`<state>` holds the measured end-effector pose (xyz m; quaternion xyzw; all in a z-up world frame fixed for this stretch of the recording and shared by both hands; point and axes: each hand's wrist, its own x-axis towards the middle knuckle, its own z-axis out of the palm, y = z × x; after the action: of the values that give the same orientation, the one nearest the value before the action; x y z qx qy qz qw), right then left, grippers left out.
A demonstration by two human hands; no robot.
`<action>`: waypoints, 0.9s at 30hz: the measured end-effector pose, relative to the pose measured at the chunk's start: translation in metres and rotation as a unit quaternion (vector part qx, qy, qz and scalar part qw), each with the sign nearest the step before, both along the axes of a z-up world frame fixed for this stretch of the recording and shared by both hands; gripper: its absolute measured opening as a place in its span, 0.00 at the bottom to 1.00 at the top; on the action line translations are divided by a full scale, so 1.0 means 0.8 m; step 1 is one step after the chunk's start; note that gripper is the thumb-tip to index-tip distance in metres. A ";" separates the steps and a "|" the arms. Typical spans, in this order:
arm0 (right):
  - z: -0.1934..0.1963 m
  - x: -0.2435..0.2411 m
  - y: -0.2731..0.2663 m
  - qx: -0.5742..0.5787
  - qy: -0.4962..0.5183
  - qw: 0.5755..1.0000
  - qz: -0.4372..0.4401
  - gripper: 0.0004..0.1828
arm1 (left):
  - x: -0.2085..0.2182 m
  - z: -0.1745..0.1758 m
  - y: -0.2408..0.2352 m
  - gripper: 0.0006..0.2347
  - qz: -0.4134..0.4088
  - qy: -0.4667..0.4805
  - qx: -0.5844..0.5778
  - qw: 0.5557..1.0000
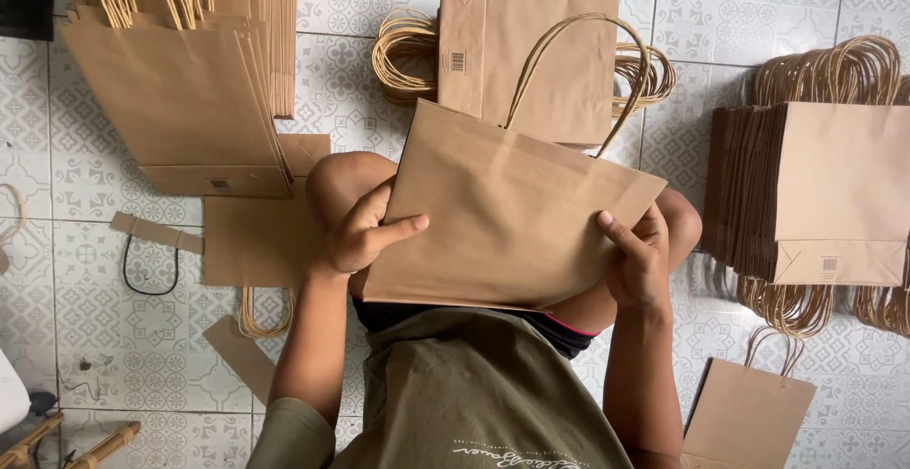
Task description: The person sits on the floor and assembles flat brown paper bags by folding the bottom flaps and inserting twisted paper handles into the side holes. The person repeats this process for multiple bags, stacking the finished ones nearby.
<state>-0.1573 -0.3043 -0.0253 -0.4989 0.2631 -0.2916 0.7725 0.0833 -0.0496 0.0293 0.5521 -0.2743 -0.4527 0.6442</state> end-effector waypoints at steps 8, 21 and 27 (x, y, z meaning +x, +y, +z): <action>-0.020 -0.011 -0.045 -0.028 0.035 0.997 0.063 0.24 | 0.010 -0.091 0.023 0.09 -0.072 0.008 0.023 0.997; -0.028 -0.015 -0.077 -0.034 0.046 0.992 -0.114 0.25 | 0.060 -0.081 0.076 0.32 0.097 -0.012 0.013 0.995; -0.044 0.001 -0.068 0.048 -0.002 0.982 -0.182 0.26 | 0.035 -0.101 0.047 0.27 0.153 -0.017 -0.021 0.988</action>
<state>-0.1567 -0.3583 -0.0602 -0.4042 0.3620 -0.4151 0.7302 0.1115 -0.0117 -0.0514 0.5811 -0.2070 -0.3338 0.7128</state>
